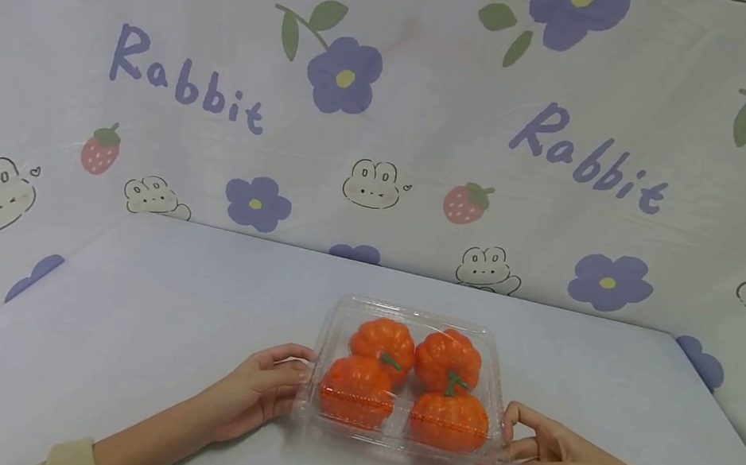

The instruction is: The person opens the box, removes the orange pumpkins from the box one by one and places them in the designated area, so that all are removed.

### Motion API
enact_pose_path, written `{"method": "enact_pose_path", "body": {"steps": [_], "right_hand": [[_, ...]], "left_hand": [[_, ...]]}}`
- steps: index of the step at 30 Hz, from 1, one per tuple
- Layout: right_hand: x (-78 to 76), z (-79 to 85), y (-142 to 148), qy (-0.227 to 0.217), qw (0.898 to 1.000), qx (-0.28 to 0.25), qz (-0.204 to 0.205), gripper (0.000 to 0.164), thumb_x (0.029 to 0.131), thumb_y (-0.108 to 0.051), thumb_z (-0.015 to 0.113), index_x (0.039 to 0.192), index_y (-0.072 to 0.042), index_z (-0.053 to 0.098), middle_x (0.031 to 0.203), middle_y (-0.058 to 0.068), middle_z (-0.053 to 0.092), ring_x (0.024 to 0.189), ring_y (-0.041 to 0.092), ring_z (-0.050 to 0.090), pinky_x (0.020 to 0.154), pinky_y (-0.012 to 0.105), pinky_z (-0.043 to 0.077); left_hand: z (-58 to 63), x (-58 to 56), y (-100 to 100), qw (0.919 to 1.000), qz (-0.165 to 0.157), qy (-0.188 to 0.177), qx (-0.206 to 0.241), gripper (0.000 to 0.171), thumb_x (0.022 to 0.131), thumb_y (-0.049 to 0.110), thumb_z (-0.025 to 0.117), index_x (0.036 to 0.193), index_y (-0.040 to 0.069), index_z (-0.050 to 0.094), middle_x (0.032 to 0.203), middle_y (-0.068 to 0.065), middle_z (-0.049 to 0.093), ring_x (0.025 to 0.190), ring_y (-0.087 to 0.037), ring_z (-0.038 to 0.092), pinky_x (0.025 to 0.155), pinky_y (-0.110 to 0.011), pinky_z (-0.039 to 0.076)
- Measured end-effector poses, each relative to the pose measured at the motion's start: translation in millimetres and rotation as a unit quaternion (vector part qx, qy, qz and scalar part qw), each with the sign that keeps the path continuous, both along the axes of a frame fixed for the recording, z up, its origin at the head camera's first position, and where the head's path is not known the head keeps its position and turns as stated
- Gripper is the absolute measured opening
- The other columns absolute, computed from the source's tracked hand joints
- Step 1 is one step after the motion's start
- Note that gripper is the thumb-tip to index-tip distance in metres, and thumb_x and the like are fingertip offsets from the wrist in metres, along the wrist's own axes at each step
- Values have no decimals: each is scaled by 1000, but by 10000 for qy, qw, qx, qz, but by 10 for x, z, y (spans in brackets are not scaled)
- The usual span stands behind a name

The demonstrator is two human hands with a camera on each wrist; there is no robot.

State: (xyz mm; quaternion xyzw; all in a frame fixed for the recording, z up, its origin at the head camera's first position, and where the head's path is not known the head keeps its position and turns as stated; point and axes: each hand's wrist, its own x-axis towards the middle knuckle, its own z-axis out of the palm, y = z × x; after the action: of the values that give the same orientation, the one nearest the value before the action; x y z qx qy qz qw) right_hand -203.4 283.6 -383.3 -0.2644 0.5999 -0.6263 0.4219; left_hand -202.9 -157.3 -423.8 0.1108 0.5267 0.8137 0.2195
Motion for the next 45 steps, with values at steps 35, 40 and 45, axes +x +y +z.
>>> {"method": "enact_pose_path", "body": {"steps": [35, 40, 45], "right_hand": [[72, -11, -88, 592, 9980, -102, -190, 16, 100, 10, 48, 108, -3, 49, 112, 11, 79, 106, 18, 76, 95, 38, 62], [69, 1, -90, 611, 9978, 58, -248, 10, 100, 8, 49, 108, 4, 44, 109, 11, 79, 104, 19, 77, 94, 38, 62], [66, 5, -91, 587, 9979, 91, -263, 10, 99, 8, 49, 107, 5, 44, 110, 13, 79, 104, 20, 77, 94, 38, 62]], "left_hand": [[10, 2, -18, 10000, -34, -12, 15, 21, 107, 4, 53, 124, 13, 60, 105, 2, 67, 92, -7, 68, 81, -20, 60], [-2, -6, -19, 10000, -40, -42, 11, 21, 107, 4, 54, 125, 13, 60, 106, 1, 67, 92, -7, 68, 81, -20, 61], [-10, -15, -15, 10000, -39, -39, 20, 22, 107, 3, 53, 125, 12, 60, 106, 1, 67, 92, -7, 68, 81, -20, 61]]}}
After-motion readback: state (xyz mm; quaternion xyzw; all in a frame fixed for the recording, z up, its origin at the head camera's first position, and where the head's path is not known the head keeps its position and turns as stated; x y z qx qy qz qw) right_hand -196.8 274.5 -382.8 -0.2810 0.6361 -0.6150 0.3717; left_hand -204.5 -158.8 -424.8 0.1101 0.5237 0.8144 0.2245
